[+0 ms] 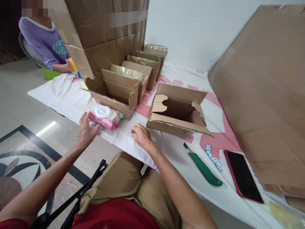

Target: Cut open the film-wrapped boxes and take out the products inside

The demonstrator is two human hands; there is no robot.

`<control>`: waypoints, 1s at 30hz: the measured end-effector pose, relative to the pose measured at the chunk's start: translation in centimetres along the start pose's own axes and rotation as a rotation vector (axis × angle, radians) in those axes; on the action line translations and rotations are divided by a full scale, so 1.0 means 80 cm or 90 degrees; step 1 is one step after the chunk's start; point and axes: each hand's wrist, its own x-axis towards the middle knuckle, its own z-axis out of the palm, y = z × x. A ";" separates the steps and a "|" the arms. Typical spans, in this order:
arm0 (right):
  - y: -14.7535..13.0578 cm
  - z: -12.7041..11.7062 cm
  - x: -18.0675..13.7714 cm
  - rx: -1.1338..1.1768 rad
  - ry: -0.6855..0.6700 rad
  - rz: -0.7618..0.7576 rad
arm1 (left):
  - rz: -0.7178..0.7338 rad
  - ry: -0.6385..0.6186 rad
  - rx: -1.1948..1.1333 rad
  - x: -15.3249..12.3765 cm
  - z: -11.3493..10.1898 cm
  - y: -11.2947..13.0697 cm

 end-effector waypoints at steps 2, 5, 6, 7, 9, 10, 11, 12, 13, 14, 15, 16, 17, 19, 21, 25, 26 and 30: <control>-0.004 -0.002 -0.004 0.016 0.007 0.006 | 0.017 0.027 0.013 -0.016 -0.003 0.011; -0.018 -0.010 -0.026 0.046 0.012 0.013 | 0.093 0.040 0.023 -0.042 -0.013 0.033; -0.023 -0.015 -0.038 0.057 0.010 0.013 | 0.136 0.036 0.026 -0.050 -0.017 0.040; -0.026 -0.021 -0.054 0.067 0.009 0.013 | 0.174 0.027 0.026 -0.056 -0.021 0.047; -0.029 -0.036 -0.092 0.085 0.018 0.021 | 0.260 0.023 0.011 -0.066 -0.026 0.058; -0.027 -0.046 -0.114 0.102 0.035 0.032 | 0.298 0.011 0.003 -0.069 -0.028 0.063; -0.022 -0.058 -0.139 0.126 0.063 0.048 | 0.325 -0.014 -0.008 -0.072 -0.028 0.068; -0.014 -0.071 -0.165 0.152 0.099 0.067 | 0.353 -0.041 -0.020 -0.075 -0.026 0.073; -0.003 -0.085 -0.192 0.178 0.145 0.093 | 0.377 -0.071 -0.030 -0.077 -0.024 0.079; 0.012 -0.101 -0.219 0.190 0.193 0.127 | 0.399 -0.098 -0.040 -0.079 -0.021 0.086; 0.030 -0.116 -0.245 0.176 0.238 0.168 | 0.418 -0.121 -0.050 -0.081 -0.016 0.092; 0.050 -0.132 -0.270 0.148 0.291 0.223 | 0.431 -0.136 -0.060 -0.082 -0.010 0.099; 0.072 -0.146 -0.293 0.111 0.342 0.286 | 0.436 -0.149 -0.069 -0.084 -0.003 0.104; 0.115 -0.170 -0.328 0.047 0.412 0.376 | 0.429 -0.169 -0.087 -0.085 0.014 0.113; 0.151 -0.186 -0.351 0.009 0.440 0.420 | 0.411 -0.185 -0.101 -0.087 0.031 0.117; 0.192 -0.194 -0.367 -0.057 0.427 0.468 | 0.377 -0.206 -0.120 -0.091 0.053 0.115; 0.197 -0.192 -0.367 -0.071 0.412 0.475 | 0.368 -0.206 -0.118 -0.091 0.055 0.114; 0.204 -0.184 -0.362 -0.126 0.338 0.494 | 0.343 -0.196 -0.094 -0.093 0.053 0.115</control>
